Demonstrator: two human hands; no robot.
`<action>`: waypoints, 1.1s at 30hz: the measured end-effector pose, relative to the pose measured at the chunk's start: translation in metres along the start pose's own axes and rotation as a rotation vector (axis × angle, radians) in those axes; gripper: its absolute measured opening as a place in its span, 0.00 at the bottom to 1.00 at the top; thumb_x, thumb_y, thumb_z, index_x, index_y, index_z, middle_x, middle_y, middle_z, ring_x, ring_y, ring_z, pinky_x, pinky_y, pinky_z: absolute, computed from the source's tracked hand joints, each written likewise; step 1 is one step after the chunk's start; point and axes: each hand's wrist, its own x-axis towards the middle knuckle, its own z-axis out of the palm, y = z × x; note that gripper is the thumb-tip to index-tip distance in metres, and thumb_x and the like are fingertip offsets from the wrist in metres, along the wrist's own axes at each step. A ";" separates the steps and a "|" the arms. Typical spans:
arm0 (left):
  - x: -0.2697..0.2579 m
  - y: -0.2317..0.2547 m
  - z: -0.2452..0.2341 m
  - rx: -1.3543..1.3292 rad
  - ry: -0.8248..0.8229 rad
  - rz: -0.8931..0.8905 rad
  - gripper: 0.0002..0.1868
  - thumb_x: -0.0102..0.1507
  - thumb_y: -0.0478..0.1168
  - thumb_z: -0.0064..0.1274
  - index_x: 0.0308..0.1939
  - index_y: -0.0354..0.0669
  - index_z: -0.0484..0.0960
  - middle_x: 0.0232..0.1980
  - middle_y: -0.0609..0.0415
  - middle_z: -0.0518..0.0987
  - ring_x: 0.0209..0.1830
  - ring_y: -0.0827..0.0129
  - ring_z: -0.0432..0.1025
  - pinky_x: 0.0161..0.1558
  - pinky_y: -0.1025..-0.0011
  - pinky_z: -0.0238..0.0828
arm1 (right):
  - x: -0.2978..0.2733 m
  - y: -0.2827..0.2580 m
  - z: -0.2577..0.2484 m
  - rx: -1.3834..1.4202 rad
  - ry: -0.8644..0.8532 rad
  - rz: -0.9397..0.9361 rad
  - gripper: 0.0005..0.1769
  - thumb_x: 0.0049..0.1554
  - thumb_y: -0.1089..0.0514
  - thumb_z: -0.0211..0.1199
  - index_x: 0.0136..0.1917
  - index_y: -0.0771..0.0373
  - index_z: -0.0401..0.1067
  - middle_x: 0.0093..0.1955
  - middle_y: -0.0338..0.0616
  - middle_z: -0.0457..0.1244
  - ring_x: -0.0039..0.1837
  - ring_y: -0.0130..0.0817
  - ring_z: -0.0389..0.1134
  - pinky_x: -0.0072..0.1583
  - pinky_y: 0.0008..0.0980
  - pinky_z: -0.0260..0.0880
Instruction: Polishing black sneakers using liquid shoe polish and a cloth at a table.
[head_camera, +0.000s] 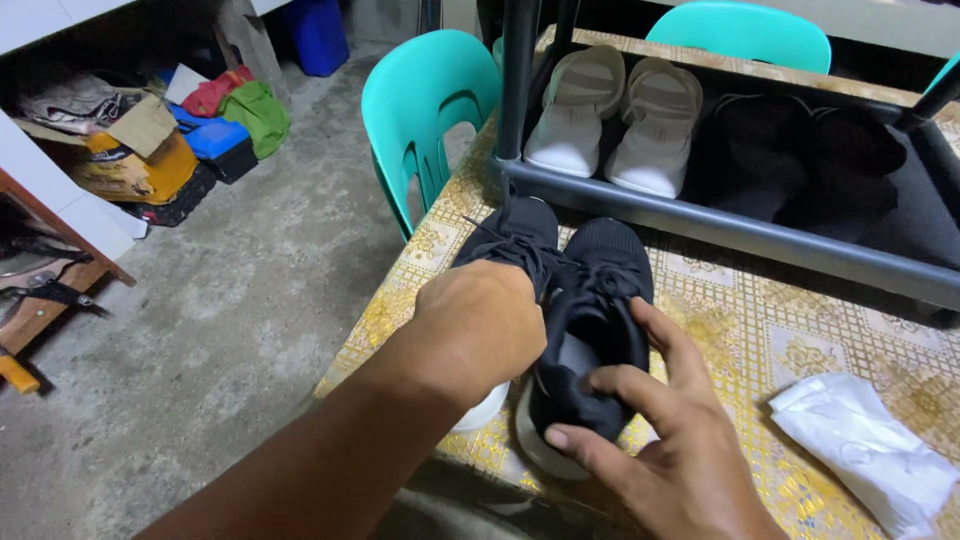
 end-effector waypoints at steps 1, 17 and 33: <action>0.002 0.001 0.000 0.000 0.001 0.003 0.16 0.64 0.44 0.50 0.49 0.42 0.87 0.55 0.39 0.81 0.58 0.48 0.75 0.58 0.56 0.72 | 0.003 -0.001 0.000 -0.002 0.002 0.000 0.23 0.39 0.50 0.83 0.47 0.56 0.80 0.80 0.60 0.49 0.75 0.52 0.60 0.55 0.38 0.69; 0.002 -0.008 -0.001 -0.134 0.014 0.008 0.20 0.65 0.51 0.50 0.47 0.41 0.86 0.52 0.39 0.82 0.56 0.46 0.76 0.58 0.54 0.71 | 0.007 0.000 0.002 0.050 -0.056 -0.075 0.19 0.44 0.54 0.81 0.47 0.59 0.79 0.81 0.62 0.48 0.79 0.54 0.55 0.55 0.34 0.73; -0.023 -0.031 -0.017 -0.190 0.435 0.307 0.15 0.61 0.48 0.53 0.38 0.41 0.85 0.43 0.42 0.81 0.49 0.45 0.74 0.51 0.50 0.68 | 0.004 -0.007 -0.018 -0.094 0.075 -0.154 0.36 0.42 0.50 0.78 0.64 0.56 0.75 0.81 0.60 0.49 0.80 0.55 0.52 0.73 0.47 0.53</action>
